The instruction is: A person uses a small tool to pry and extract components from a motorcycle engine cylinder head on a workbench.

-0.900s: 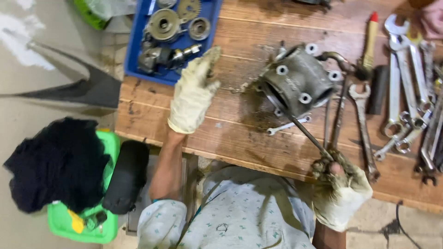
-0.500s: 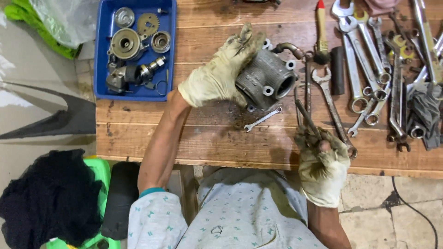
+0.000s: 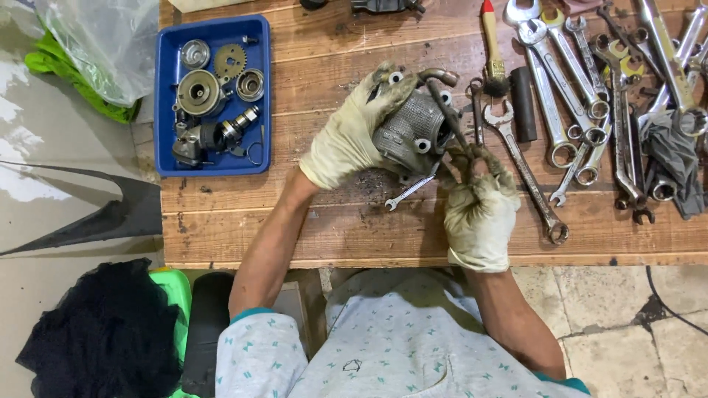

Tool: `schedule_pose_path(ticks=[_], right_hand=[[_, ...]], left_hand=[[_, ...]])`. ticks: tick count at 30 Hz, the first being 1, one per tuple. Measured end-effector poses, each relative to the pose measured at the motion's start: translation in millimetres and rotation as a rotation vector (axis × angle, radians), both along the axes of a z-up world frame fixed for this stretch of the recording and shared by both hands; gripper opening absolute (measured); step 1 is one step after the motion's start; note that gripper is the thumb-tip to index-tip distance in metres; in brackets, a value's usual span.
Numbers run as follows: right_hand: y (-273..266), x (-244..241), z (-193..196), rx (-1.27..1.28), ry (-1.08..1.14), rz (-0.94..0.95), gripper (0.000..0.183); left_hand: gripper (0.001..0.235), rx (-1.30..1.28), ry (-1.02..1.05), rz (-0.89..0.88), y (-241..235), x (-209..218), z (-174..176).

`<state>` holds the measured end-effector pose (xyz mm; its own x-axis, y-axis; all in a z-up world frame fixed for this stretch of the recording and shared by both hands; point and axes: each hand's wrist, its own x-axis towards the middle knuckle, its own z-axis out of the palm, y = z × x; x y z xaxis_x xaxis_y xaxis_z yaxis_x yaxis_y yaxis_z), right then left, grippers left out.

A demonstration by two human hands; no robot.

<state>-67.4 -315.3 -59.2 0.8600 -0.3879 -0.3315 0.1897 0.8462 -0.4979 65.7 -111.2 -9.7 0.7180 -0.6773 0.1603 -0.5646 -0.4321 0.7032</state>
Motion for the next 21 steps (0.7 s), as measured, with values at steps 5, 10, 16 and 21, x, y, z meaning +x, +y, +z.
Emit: schedule_pose_path(ticks=[5, 10, 16, 21], right_hand=[[-10.1, 12.3, 2.0, -0.053, -0.090, -0.024, 0.022], [-13.6, 14.5, -4.1, -0.035, -0.042, -0.060, 0.020], [-11.0, 17.2, -3.9, 0.014, -0.009, -0.086, 0.021], [-10.3, 22.3, 12.8, -0.034, -0.161, -0.047, 0.022]], left_hand=[[0.115, -0.017, 0.017, 0.219, -15.1, -36.4, -3.8], [0.130, 0.033, 0.151, 0.022, 10.7, -19.4, -12.4], [0.122, -0.018, 0.144, -0.053, 24.0, -2.7, -28.0], [0.111, -0.117, 0.026, 0.043, 23.5, -2.8, -33.1]])
